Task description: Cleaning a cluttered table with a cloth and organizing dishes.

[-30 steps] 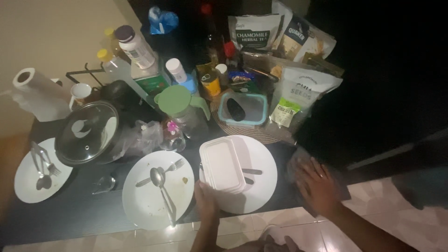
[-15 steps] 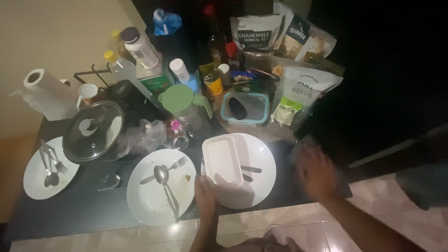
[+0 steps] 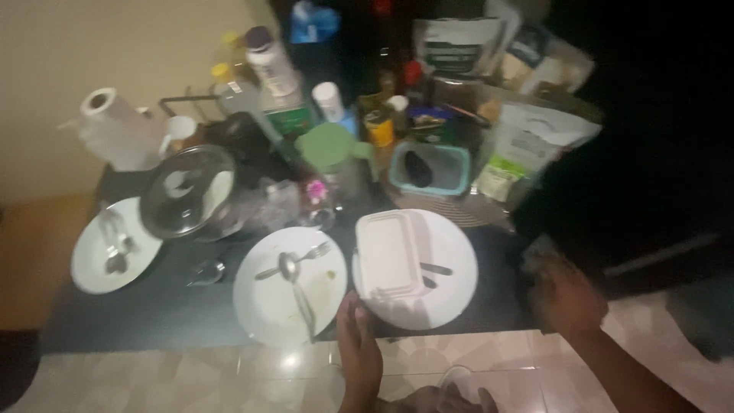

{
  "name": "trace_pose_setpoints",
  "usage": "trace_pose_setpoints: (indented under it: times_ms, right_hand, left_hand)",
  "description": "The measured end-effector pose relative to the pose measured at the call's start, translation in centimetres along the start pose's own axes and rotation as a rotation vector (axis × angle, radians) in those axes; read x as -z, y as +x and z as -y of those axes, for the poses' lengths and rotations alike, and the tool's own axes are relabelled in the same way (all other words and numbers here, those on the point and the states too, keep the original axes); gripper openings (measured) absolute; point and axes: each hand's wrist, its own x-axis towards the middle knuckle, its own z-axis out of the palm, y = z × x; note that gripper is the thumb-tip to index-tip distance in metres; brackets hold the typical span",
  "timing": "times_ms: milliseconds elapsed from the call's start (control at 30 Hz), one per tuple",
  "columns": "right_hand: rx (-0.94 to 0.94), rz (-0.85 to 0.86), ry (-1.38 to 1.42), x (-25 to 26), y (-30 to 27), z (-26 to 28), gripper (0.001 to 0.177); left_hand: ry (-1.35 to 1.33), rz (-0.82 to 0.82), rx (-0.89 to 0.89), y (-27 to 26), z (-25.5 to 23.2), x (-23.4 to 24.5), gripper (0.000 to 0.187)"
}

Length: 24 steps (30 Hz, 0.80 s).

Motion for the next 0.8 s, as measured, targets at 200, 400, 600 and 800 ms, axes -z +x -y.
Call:
trace_pose_setpoints:
  times_ms: [200, 400, 600, 800]
  right_hand:
    - [-0.230, -0.143, 0.387, 1.9, 1.4, 4.1, 0.041]
    - [-0.073, -0.286, 0.555, 5.2, 2.1, 18.7, 0.044]
    - [0.694, 0.001, 0.752, 3.4, -4.0, 42.7, 0.052]
    - [0.996, 0.199, 0.479, -3.9, -7.5, 62.3, 0.048]
  left_hand:
    - [-0.007, -0.127, -0.153, 1.1, -2.4, 6.3, 0.037]
    - [-0.191, -0.233, -0.084, 3.3, -0.4, 13.2, 0.038]
    - [-0.510, -0.127, 0.079, 7.5, -0.9, 22.3, 0.051]
    - [-0.483, -0.277, 0.062, 12.1, 6.8, 35.2, 0.059]
